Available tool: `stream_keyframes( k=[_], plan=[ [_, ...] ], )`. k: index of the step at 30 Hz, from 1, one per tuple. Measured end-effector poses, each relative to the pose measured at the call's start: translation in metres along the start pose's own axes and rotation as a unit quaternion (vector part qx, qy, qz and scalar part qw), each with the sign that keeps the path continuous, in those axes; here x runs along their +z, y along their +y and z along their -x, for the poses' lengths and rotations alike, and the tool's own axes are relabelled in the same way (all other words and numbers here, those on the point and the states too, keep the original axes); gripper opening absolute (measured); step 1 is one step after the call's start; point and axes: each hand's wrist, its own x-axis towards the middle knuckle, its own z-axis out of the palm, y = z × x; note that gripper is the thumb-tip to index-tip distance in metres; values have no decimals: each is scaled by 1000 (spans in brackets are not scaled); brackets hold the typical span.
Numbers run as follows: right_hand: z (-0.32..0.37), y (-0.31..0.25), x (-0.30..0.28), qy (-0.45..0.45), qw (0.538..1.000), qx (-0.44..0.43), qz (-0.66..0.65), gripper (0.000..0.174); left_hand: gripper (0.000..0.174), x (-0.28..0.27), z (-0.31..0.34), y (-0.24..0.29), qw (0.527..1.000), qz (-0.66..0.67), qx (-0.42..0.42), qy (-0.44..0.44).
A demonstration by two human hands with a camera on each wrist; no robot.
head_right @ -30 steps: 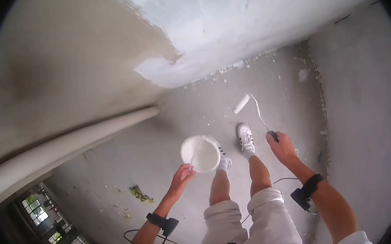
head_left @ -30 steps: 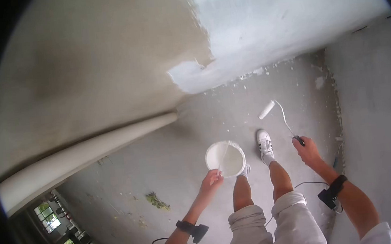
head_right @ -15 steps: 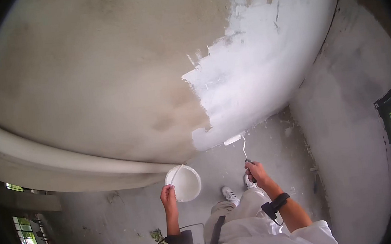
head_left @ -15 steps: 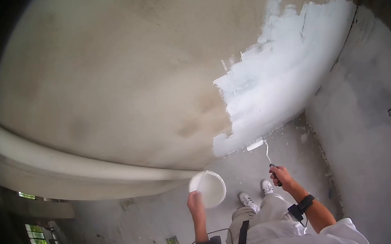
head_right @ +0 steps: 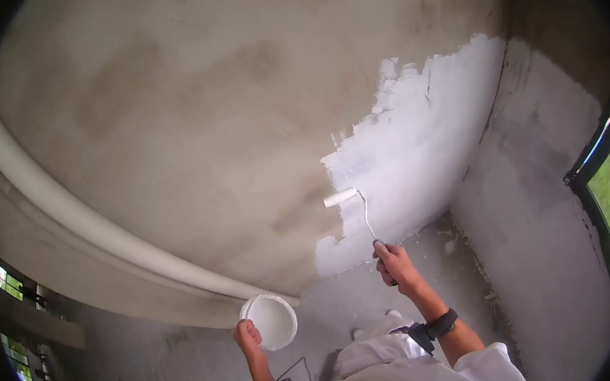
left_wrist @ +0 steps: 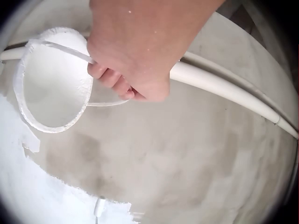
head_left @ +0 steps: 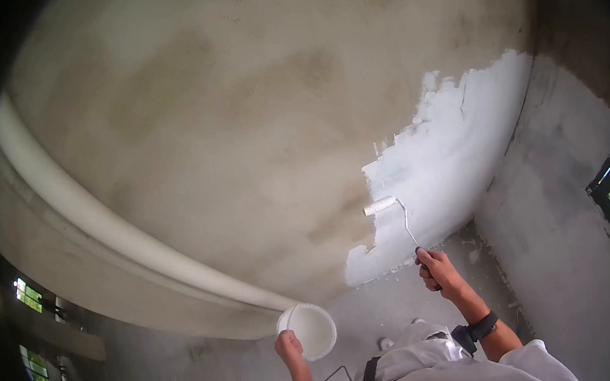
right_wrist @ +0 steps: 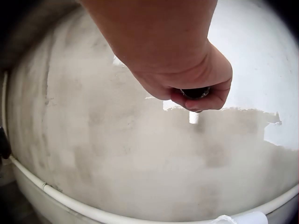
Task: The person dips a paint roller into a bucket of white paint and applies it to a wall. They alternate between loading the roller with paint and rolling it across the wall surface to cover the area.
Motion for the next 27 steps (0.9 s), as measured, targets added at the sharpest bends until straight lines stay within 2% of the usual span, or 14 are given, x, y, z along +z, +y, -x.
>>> stream_keyframes(
  k=[6, 10, 15, 21, 25, 27],
  plan=[
    [20, -40, 22, -18, 998, -38, 43, 37, 24, -41, 8, -6, 999, 2, -41, 27],
    [11, -54, 34, -5, 997, -57, 61, 36, 24, -60, 12, -14, 998, -7, -51, 44],
    [-16, -58, 38, -3, 998, -40, 51, 34, 27, -68, 12, -26, 993, -13, -82, 79],
    [-43, -44, 33, -10, 1000, 14, 25, 32, 34, -49, 20, -20, 994, -12, -85, 67],
    [-83, -9, 21, -10, 998, 60, 19, 31, 37, -23, 6, -23, 989, -12, -121, 88],
    [-104, 14, 18, -9, 996, 92, 9, 31, 38, -11, 2, -18, 989, -21, -111, 97]
  ],
)
